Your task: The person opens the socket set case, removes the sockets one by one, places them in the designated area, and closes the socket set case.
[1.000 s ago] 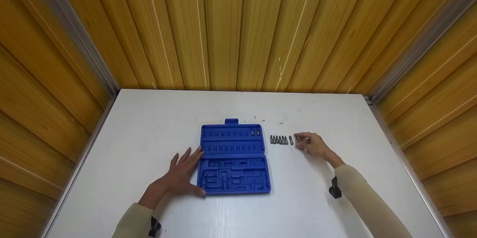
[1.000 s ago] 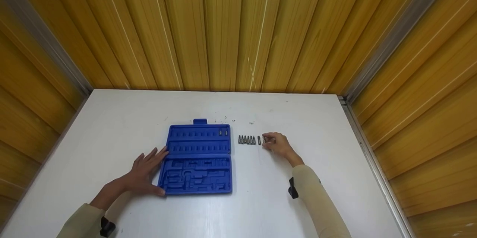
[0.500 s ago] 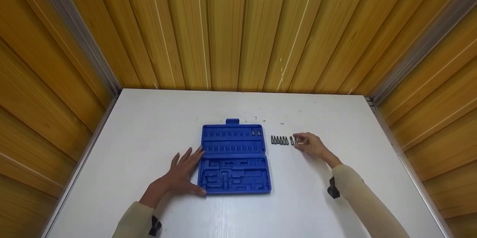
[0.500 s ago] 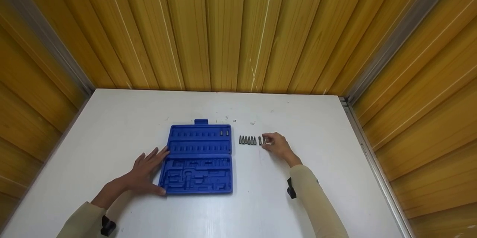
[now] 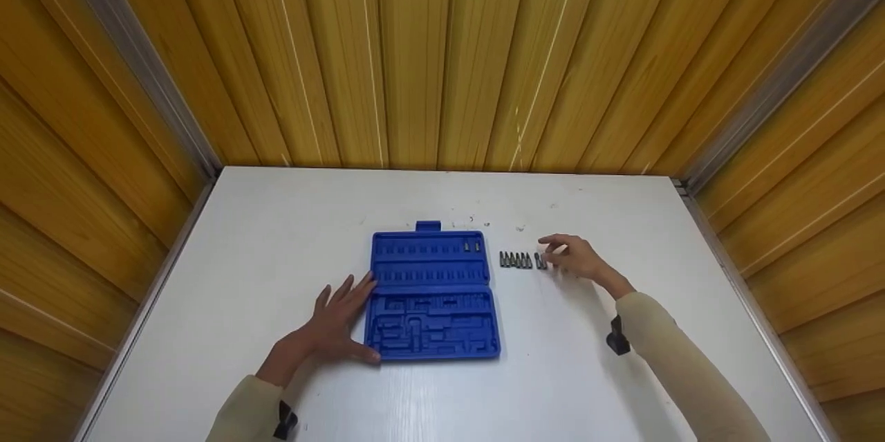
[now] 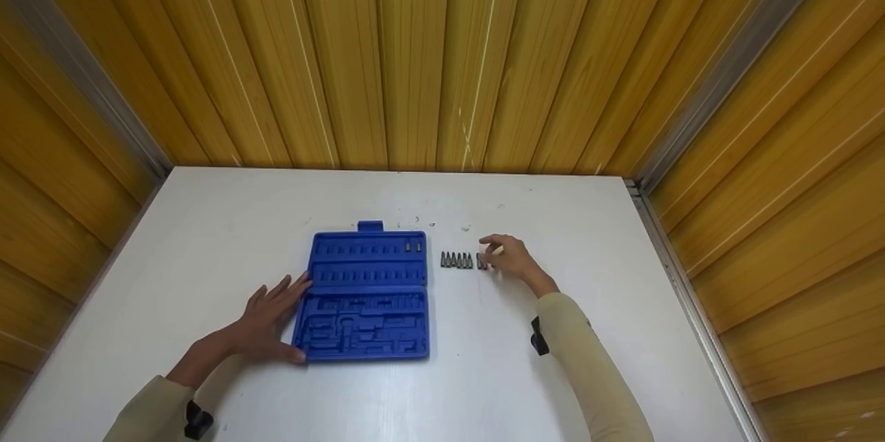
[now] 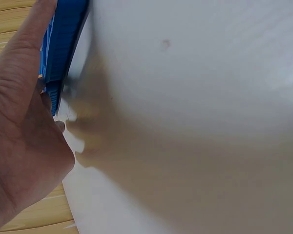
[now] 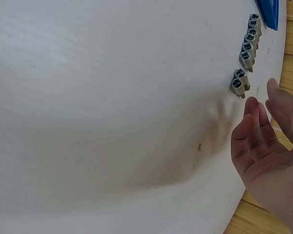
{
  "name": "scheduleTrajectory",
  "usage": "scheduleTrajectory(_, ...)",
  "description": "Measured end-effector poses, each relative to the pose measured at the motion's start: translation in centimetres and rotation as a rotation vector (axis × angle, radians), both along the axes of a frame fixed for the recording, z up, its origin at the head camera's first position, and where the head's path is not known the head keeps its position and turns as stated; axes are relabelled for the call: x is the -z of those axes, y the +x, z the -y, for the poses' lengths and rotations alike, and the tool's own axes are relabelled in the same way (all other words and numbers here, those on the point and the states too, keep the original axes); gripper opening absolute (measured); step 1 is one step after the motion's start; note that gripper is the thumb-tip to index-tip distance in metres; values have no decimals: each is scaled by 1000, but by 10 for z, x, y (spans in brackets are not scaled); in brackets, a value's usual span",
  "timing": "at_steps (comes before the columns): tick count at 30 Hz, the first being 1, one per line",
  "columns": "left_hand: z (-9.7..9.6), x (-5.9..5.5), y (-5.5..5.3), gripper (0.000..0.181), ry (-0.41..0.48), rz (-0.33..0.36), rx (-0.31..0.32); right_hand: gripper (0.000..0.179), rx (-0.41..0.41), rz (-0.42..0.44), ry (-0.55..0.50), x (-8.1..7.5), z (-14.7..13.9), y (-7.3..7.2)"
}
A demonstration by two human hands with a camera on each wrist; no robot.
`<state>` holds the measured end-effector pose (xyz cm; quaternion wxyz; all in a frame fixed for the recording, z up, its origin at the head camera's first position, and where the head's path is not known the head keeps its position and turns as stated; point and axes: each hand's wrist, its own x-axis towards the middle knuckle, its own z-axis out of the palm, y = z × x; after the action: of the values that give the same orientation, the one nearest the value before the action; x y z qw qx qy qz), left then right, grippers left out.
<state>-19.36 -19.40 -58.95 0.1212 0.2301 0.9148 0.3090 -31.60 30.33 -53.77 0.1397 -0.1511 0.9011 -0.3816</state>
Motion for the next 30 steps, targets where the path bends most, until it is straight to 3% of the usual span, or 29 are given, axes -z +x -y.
scheduleTrajectory(10,2,0,1,134,-6,-4,1,37,-124,-52,-54,-9,60,-13)
scheduleTrajectory(19,3,-1,2,135,0,14,-8,33,-150,-61,-24,7,113,-22)
scheduleTrajectory(25,1,0,2,134,5,22,-13,29,-21,-132,130,11,142,-25)
scheduleTrajectory(30,2,0,2,134,8,19,-12,29,95,-67,244,9,154,-27)
